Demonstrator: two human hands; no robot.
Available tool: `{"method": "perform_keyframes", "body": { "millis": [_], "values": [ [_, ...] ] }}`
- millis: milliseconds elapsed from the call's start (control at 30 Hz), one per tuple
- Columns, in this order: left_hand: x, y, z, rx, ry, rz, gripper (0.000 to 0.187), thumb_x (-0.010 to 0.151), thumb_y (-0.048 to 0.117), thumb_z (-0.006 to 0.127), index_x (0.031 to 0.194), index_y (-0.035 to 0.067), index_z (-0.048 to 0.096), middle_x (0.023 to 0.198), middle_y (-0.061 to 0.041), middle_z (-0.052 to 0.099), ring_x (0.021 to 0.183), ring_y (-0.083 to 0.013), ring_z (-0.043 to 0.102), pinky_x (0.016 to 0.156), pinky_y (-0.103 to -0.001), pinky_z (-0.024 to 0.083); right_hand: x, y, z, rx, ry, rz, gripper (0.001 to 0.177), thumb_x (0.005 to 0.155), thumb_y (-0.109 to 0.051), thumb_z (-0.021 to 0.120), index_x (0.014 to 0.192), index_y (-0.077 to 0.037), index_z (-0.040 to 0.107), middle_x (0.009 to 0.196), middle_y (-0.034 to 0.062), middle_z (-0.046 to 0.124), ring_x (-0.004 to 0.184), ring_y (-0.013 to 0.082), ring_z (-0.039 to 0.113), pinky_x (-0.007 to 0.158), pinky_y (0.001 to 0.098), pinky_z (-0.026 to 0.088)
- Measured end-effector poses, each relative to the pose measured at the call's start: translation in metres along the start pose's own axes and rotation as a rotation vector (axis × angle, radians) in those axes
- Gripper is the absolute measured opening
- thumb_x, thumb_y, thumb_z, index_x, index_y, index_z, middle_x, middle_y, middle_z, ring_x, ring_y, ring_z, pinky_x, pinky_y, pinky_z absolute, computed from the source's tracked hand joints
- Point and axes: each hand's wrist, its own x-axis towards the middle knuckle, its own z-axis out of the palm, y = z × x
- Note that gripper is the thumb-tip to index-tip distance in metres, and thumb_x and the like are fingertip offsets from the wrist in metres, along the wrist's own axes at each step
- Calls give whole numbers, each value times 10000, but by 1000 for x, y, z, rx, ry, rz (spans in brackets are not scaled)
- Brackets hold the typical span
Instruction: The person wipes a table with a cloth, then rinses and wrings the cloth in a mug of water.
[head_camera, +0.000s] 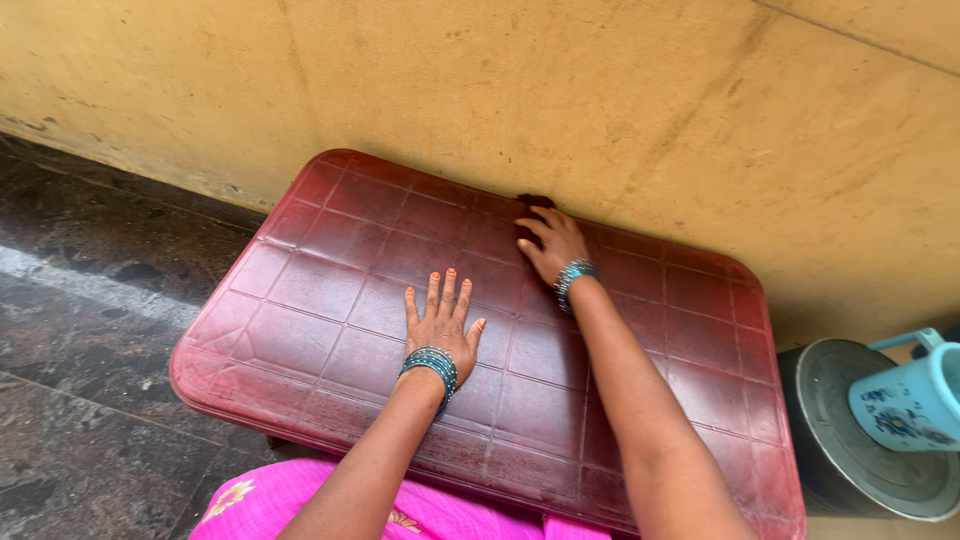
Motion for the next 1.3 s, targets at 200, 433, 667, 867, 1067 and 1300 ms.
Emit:
{"method": "perform_keyframes", "body": {
  "millis": [200, 433, 667, 867, 1067, 1300],
  "values": [
    [2, -1, 3, 19, 6, 4, 695, 1023, 520, 247, 1617, 187, 109, 1704, -58, -8, 1557, -273, -66, 1208, -580, -71, -55, 64, -43, -63, -5, 172, 439, 912, -402, 662, 1323, -249, 665, 1546, 68, 466, 1433, 383, 348, 1139, 545, 281],
    [3, -1, 5, 47, 4, -8, 697, 1025, 532, 226, 1627, 205, 98, 1710, -48, -17, 1559, -268, -67, 1215, -578, -66, -130, 139, -88, -161, 148, 294, 418, 950, -431, 631, 1333, -272, 684, 1533, 63, 523, 1423, 376, 403, 1191, 523, 320],
    [4, -1, 5, 40, -8, -7, 698, 1019, 535, 223, 1626, 219, 85, 1708, -38, -38, 1558, -261, -76, 1214, -573, -73, -183, 152, -104, -315, 234, 515, 420, 954, -438, 622, 1328, -257, 682, 1530, 84, 523, 1411, 369, 406, 1183, 556, 293],
    [4, -2, 7, 38, -14, -3, 697, 1022, 539, 215, 1626, 220, 79, 1704, -41, -44, 1558, -262, -81, 1215, -572, -74, -221, 106, -132, -575, 21, 863, 563, 998, -582, 462, 1394, -217, 624, 1431, 195, 573, 1242, 442, 573, 1036, 580, 433],
    [6, -4, 16, 31, 51, 15, 704, 1022, 539, 235, 1629, 203, 116, 1711, -66, -18, 1563, -280, -41, 1211, -585, -49, -253, 37, -171, -582, -277, 967, 788, 1007, -744, 339, 1250, -90, 707, 1191, 249, 722, 1155, 417, 678, 965, 526, 536],
    [12, -6, 23, 51, 65, 7, 699, 1024, 546, 229, 1626, 210, 117, 1709, -64, -22, 1561, -276, -38, 1204, -601, -52, -242, -65, -147, -511, -359, 698, 676, 981, -649, 450, 993, -56, 774, 1061, 208, 739, 1030, 388, 709, 903, 500, 556]
  ]
}}
